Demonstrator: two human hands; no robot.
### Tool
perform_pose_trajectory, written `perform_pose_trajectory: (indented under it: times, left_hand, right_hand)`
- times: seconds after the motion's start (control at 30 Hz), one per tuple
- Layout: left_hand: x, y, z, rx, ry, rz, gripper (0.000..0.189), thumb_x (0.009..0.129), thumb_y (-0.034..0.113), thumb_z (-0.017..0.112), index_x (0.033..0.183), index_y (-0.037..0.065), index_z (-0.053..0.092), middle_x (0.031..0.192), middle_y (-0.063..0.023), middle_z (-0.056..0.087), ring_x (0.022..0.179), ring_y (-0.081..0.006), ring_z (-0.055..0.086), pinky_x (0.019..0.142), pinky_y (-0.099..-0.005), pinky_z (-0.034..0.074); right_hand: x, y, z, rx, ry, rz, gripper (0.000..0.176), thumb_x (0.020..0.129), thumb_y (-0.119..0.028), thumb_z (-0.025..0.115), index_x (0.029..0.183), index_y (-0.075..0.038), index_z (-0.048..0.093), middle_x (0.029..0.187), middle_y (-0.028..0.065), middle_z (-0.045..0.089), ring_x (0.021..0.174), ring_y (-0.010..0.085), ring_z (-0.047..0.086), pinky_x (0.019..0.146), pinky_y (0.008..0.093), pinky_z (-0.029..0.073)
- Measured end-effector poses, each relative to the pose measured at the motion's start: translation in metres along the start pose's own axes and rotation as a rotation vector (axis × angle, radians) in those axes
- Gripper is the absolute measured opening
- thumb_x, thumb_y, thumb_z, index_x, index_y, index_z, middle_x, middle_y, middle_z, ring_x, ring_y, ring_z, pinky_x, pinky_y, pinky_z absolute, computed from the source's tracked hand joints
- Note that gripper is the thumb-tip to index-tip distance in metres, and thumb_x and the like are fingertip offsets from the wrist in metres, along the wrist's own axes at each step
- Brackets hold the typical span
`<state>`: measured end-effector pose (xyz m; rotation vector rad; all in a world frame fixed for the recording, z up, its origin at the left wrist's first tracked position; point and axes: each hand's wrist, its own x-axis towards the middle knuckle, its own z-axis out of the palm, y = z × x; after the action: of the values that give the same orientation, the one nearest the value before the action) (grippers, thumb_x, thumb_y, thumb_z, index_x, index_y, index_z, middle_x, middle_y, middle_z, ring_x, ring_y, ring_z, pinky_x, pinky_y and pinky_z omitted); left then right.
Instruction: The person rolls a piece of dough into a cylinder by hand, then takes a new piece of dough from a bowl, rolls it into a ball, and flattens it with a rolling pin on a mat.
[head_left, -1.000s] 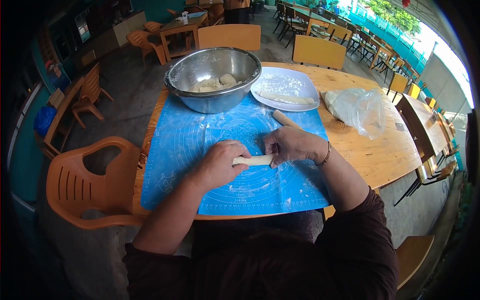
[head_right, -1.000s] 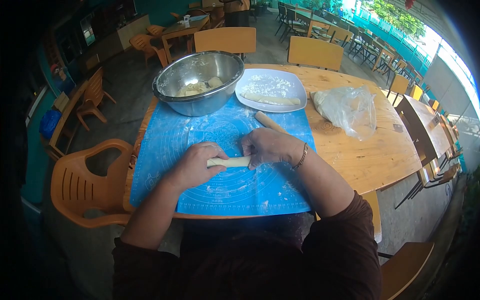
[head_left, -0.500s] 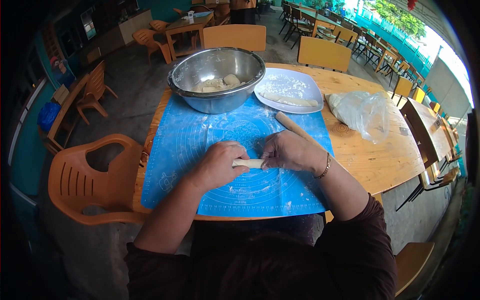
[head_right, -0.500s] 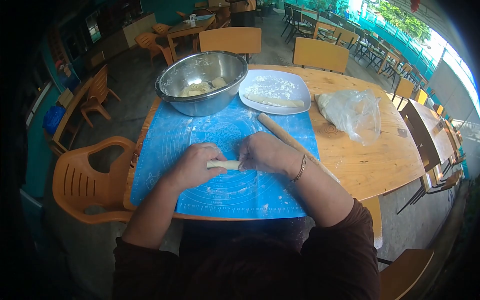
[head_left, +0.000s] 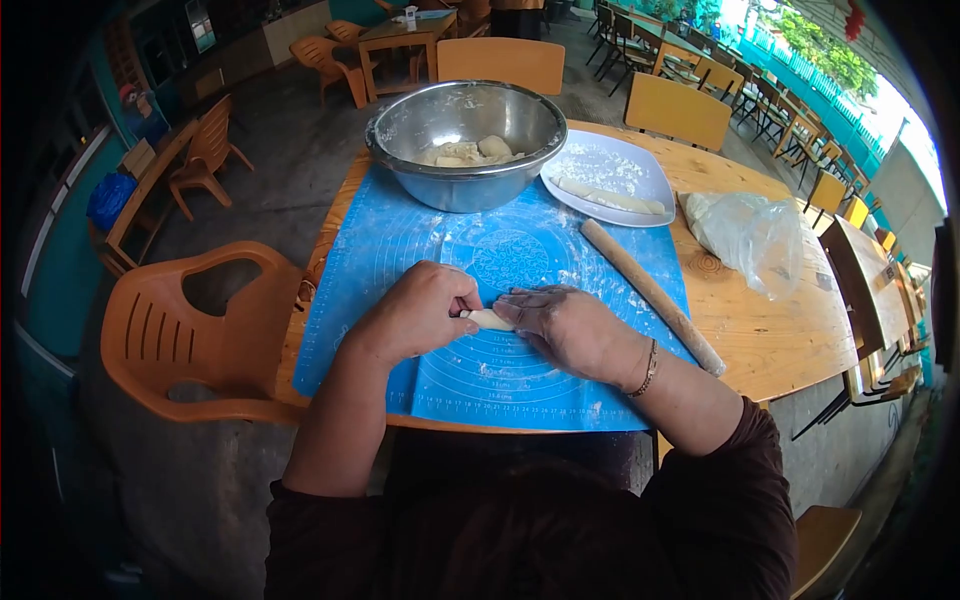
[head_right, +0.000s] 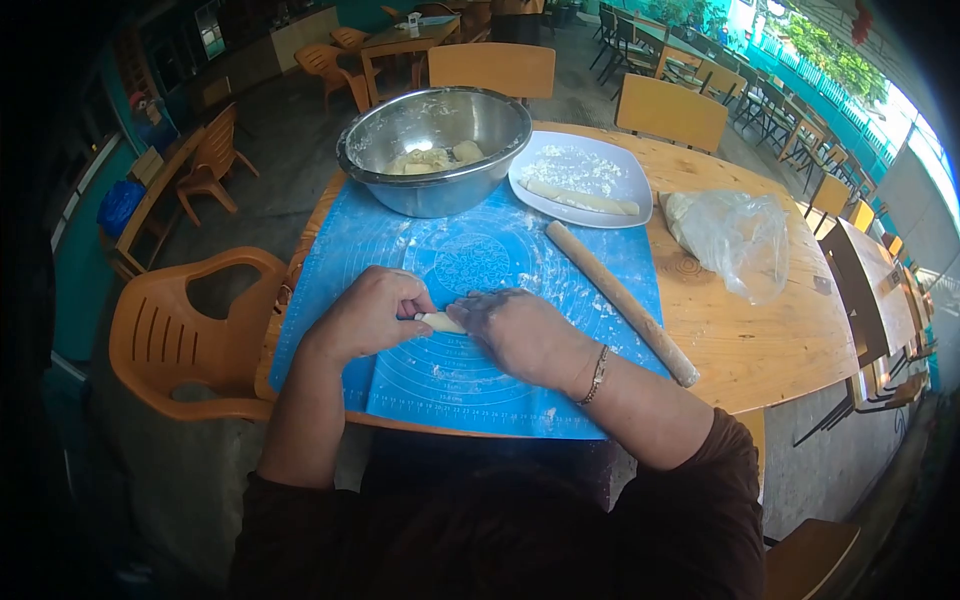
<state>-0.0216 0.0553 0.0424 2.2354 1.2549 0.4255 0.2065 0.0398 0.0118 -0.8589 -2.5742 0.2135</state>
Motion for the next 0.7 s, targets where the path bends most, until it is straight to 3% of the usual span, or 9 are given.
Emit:
perform_pose_trajectory:
  times: [0.1, 0.2, 0.27, 0.5, 0.57, 0.6, 0.67, 0.7]
  left_hand:
    - [0.0, -0.006, 0.001, -0.023, -0.02, -0.025, 0.026, 0.069, 0.007, 0.084, 0.092, 0.001, 0.074, 0.084, -0.0111, 0.069, 0.078, -0.0193, 0.064, 0.072, -0.0329, 0.053]
    - [-0.001, -0.004, 0.006, -0.11, 0.11, 0.067, 0.026, 0.069, 0.006, 0.083, 0.092, 0.0, 0.073, 0.084, -0.0108, 0.068, 0.076, -0.0186, 0.064, 0.07, -0.032, 0.052]
    - [0.003, -0.002, 0.006, -0.09, 0.019, 0.026, 0.026, 0.07, 0.007, 0.083, 0.093, 0.0, 0.073, 0.084, -0.0106, 0.068, 0.076, -0.0183, 0.063, 0.07, -0.0316, 0.052]
    - [0.003, 0.005, 0.003, -0.044, -0.083, -0.046, 0.029, 0.071, 0.009, 0.083, 0.096, 0.0, 0.073, 0.088, -0.0108, 0.068, 0.08, -0.0181, 0.063, 0.072, -0.0323, 0.052]
    - [-0.001, 0.002, 0.009, -0.042, 0.094, 0.071, 0.03, 0.071, 0.009, 0.083, 0.097, 0.0, 0.072, 0.091, -0.0107, 0.068, 0.084, -0.0206, 0.064, 0.074, -0.035, 0.053]
    - [0.001, 0.0, 0.013, -0.043, 0.091, 0.072, 0.03, 0.071, 0.009, 0.083, 0.097, 0.0, 0.072, 0.091, -0.0107, 0.068, 0.084, -0.0206, 0.064, 0.074, -0.035, 0.053]
    - [0.005, -0.003, 0.022, -0.055, 0.263, 0.403, 0.031, 0.071, 0.007, 0.081, 0.099, 0.0, 0.071, 0.095, -0.0117, 0.068, 0.088, -0.0251, 0.065, 0.077, -0.0379, 0.054]
    - [0.005, -0.002, 0.023, -0.053, 0.263, 0.406, 0.031, 0.071, 0.007, 0.081, 0.099, 0.0, 0.071, 0.095, -0.0117, 0.068, 0.088, -0.0251, 0.065, 0.077, -0.0379, 0.054]
  right_hand:
    - [-0.002, 0.006, -0.015, 0.034, -0.019, 0.055, 0.028, 0.081, -0.009, 0.068, 0.108, -0.002, 0.069, 0.111, 0.0137, 0.069, 0.095, 0.0316, 0.068, 0.087, 0.0388, 0.054]
    - [0.001, 0.005, -0.01, 0.111, 0.064, 0.07, 0.022, 0.08, -0.009, 0.07, 0.101, -0.002, 0.071, 0.107, 0.0144, 0.07, 0.093, 0.0324, 0.067, 0.085, 0.0388, 0.054]
    - [0.006, 0.0, -0.001, 0.086, 0.167, 0.024, 0.016, 0.08, -0.009, 0.07, 0.094, -0.003, 0.071, 0.1, 0.0138, 0.069, 0.091, 0.0326, 0.066, 0.084, 0.0393, 0.054]
    - [0.002, 0.002, -0.006, 0.097, 0.107, 0.023, 0.015, 0.077, -0.01, 0.073, 0.091, -0.005, 0.07, 0.087, 0.0114, 0.064, 0.089, 0.0319, 0.064, 0.082, 0.0413, 0.053]
    - [-0.002, 0.006, -0.016, 0.124, 0.066, 0.135, 0.018, 0.075, -0.011, 0.075, 0.09, -0.005, 0.069, 0.09, 0.011, 0.064, 0.09, 0.0314, 0.064, 0.082, 0.041, 0.053]
    - [-0.002, 0.005, -0.017, 0.124, 0.066, 0.138, 0.018, 0.075, -0.011, 0.075, 0.09, -0.005, 0.069, 0.09, 0.011, 0.064, 0.09, 0.0314, 0.064, 0.082, 0.041, 0.053]
    - [0.0, 0.003, -0.018, 0.125, 0.105, 0.107, 0.02, 0.072, -0.01, 0.077, 0.089, -0.005, 0.068, 0.094, 0.0113, 0.063, 0.09, 0.0315, 0.064, 0.081, 0.0415, 0.053]
    - [0.0, 0.001, -0.018, 0.124, 0.107, 0.107, 0.02, 0.072, -0.01, 0.077, 0.089, -0.005, 0.068, 0.094, 0.0113, 0.063, 0.09, 0.0315, 0.064, 0.081, 0.0415, 0.053]
